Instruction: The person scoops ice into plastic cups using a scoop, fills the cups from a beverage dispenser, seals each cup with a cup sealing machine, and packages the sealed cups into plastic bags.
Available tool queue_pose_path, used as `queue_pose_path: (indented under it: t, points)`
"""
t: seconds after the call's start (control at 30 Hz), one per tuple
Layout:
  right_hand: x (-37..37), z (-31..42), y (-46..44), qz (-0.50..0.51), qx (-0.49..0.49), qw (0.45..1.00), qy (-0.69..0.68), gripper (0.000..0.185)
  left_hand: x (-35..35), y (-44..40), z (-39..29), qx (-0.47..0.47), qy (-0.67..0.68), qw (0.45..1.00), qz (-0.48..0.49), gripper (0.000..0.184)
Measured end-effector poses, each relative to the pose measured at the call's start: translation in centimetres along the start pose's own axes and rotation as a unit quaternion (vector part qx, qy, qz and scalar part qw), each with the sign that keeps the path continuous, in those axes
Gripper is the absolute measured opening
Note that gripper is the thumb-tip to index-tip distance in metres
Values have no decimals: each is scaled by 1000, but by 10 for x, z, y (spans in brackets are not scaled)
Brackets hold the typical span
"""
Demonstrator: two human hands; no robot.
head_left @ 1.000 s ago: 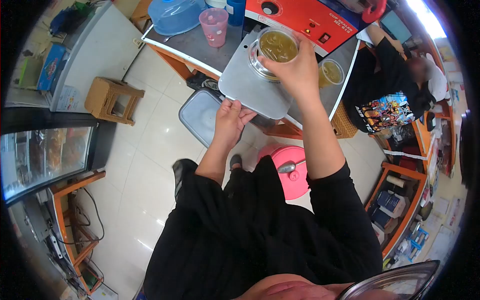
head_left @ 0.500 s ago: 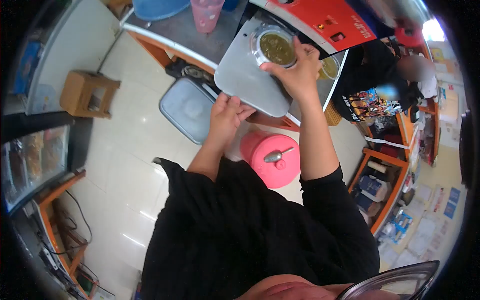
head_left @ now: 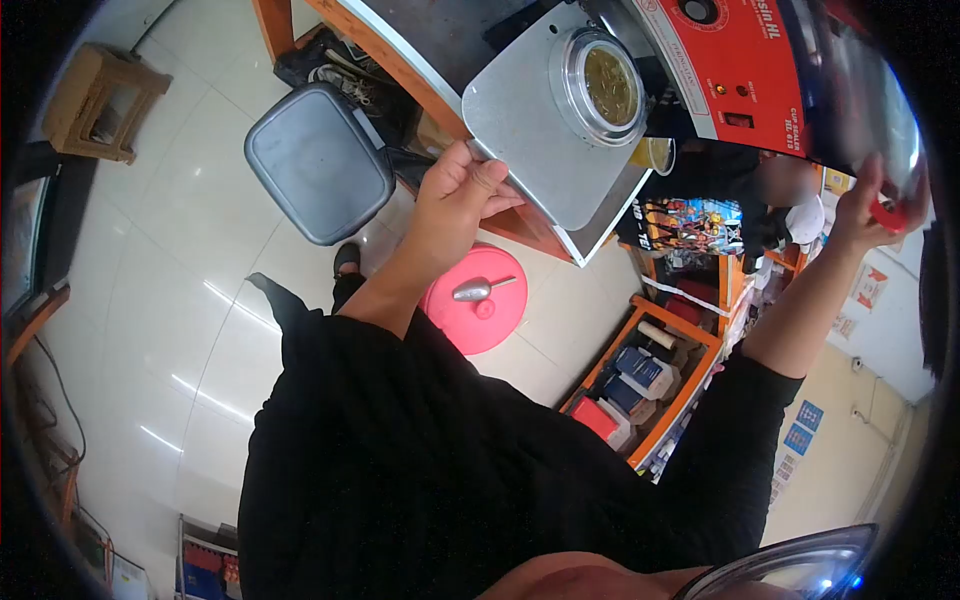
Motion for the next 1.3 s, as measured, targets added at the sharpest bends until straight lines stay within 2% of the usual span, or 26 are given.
queue_pose_path:
  t: [0.07,0.17,0.23,0.3,0.37,0.43,0.47,0.6,0.83,0.9,0.93,1.0,1.07,1.13,1.2,1.27,1.3]
  points:
    - [-9,-67,19,-41,163,979,-113,46,0,0,-1,-2,-9,1000,-1,22]
    - [-17,-112,37,-113,356,902,-218,46,-1,-1,1,-12,-18,1000,-1,22]
    - [-22,-92,25,-107,322,926,-165,47,-2,0,2,-12,-18,1000,1,22]
    - [-20,-20,0,-55,129,990,-7,51,-2,-1,2,-3,-17,1000,5,23]
    - [-6,49,-3,0,-67,986,153,56,-3,-2,1,-8,-24,1000,4,23]
    - [-2,56,8,7,-183,962,202,59,-3,-1,3,-10,-24,1000,5,23]
    - [-8,27,12,-18,-205,963,174,60,-2,-1,4,-4,-20,1000,7,23]
    - [-21,-13,-4,-28,-16,996,81,46,0,0,1,9,-9,1000,-1,22]
    - [-24,-36,-16,-21,43,999,-21,23,1,-1,-1,20,-14,1000,-4,23]
    - [-26,-58,-10,-17,131,991,-9,19,5,0,-6,31,2,1000,-2,22]
    - [-29,-76,1,-21,208,978,25,17,5,0,-5,31,-1,1000,-3,22]
    - [-32,-84,7,-19,284,958,42,19,4,-3,-3,30,-7,1000,-5,21]
    - [-29,-79,0,-7,287,958,9,25,10,-8,-3,32,-3,999,-6,20]
    - [-23,-105,5,34,338,940,-11,32,13,-17,-2,33,-11,999,-12,19]
    - [-19,-125,-2,118,241,959,93,35,14,-31,0,30,-30,999,-22,18]
    - [-14,-149,-1,174,145,951,213,36,17,-47,2,17,-56,998,-32,17]
    - [-9,-156,0,186,109,950,227,35,21,-53,1,11,-70,997,-35,16]
Point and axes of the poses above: each hand's wrist, its own y-axis away from the middle knuckle, its own x-axis out of the palm, z = x × y, the point moved 9 cm from there along -y, towards the middle knuckle, and after that the axes turned 2 degrees about -z, right-handed, at the moved point
